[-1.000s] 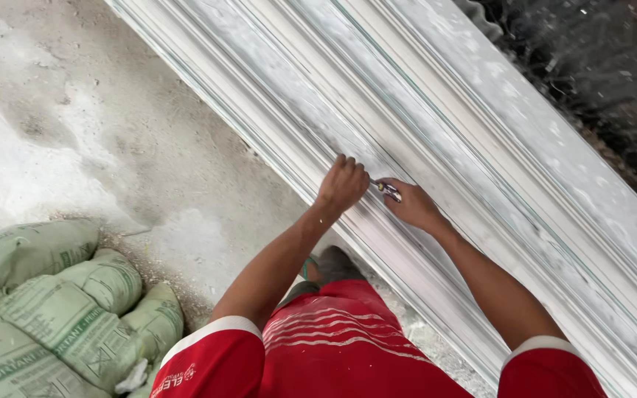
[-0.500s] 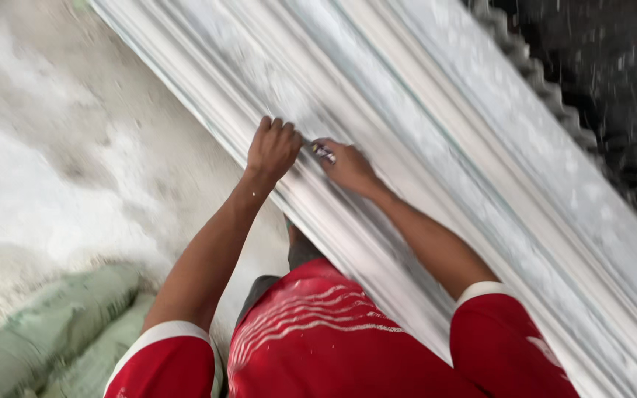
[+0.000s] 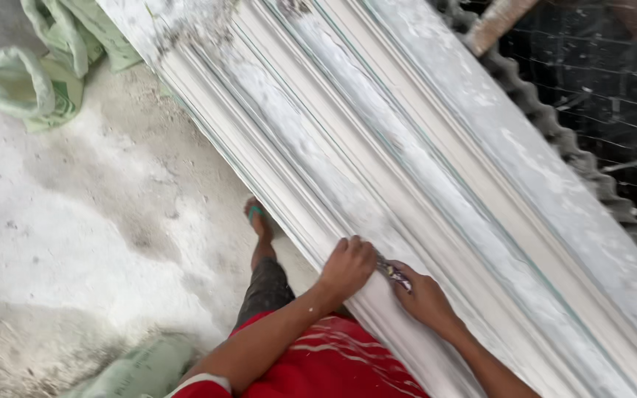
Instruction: The person uses a wire brush to scrub dust and debris off several long white decorative moldings stacked on a workbench. They repeatedly brush along the grooves and ridges of each piece, occasionally using their hand to wipe away loosened dust.
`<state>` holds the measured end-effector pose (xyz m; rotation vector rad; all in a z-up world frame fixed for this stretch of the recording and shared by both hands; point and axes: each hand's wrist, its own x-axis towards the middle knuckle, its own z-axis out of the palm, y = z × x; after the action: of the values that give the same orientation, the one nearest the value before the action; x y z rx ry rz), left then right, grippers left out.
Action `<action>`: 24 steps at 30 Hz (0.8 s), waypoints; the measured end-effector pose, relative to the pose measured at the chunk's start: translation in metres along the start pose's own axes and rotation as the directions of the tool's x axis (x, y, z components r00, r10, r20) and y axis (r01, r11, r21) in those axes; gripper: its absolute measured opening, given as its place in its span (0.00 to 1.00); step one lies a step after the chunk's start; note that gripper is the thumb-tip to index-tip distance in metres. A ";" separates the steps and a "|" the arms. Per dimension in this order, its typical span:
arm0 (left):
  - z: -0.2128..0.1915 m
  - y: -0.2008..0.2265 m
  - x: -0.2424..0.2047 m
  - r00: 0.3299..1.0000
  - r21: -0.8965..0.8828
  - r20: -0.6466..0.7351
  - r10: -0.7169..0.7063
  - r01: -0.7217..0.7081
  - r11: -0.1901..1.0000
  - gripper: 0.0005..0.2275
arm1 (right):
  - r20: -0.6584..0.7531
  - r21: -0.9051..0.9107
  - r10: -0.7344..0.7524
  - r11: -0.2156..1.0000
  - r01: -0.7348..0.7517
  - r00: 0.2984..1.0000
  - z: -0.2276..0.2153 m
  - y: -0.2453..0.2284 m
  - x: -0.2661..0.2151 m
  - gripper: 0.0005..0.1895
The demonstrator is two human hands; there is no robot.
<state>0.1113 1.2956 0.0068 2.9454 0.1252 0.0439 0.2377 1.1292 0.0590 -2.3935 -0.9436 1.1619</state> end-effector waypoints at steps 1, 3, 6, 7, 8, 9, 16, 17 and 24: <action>0.002 -0.039 0.004 1.000 -0.024 0.029 0.011 -0.010 1.000 0.07 | 0.020 0.015 0.030 0.999 -0.030 0.999 0.005 -0.022 0.025 0.27; 0.008 -0.120 0.017 0.941 0.078 -0.308 0.137 -0.118 0.990 0.07 | -0.027 -0.064 0.010 0.998 -0.012 1.000 0.011 -0.065 0.081 0.24; -0.019 -0.238 0.025 0.980 0.067 -0.191 0.050 -0.038 0.997 0.06 | -0.002 -0.010 -0.006 1.000 0.006 1.000 -0.011 -0.201 0.143 0.27; -0.029 -0.280 0.029 0.979 0.072 -0.193 0.064 -0.051 0.996 0.06 | -0.014 -0.002 -0.003 1.000 0.003 1.000 -0.006 -0.223 0.178 0.27; -0.037 -0.319 0.033 0.978 0.110 -0.204 0.051 -0.029 0.994 0.05 | -0.024 0.010 -0.046 0.999 0.046 0.999 -0.001 -0.242 0.211 0.26; -0.046 -0.360 0.042 0.973 0.150 -0.228 0.033 0.002 0.989 0.04 | -0.038 0.013 -0.098 0.995 0.099 0.994 -0.002 -0.260 0.248 0.26; -0.055 -0.460 0.073 0.956 0.173 -0.289 0.056 -0.006 0.985 0.05 | -0.028 -0.115 -0.047 0.992 0.044 0.998 -0.045 -0.349 0.312 0.21; -0.064 -0.452 0.069 0.967 0.194 -0.248 0.054 -0.006 0.981 0.05 | -0.013 -0.079 -0.077 0.994 0.076 0.997 -0.041 -0.343 0.310 0.22; -0.025 -0.294 0.055 0.972 -0.108 -0.085 0.220 -0.229 0.967 0.06 | 0.015 0.010 0.064 0.998 -0.064 0.998 -0.036 -0.267 0.172 0.23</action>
<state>0.1409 1.5929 -0.0244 2.8260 -0.1958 0.1847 0.2306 1.4415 0.1247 -2.4265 -0.8692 1.2052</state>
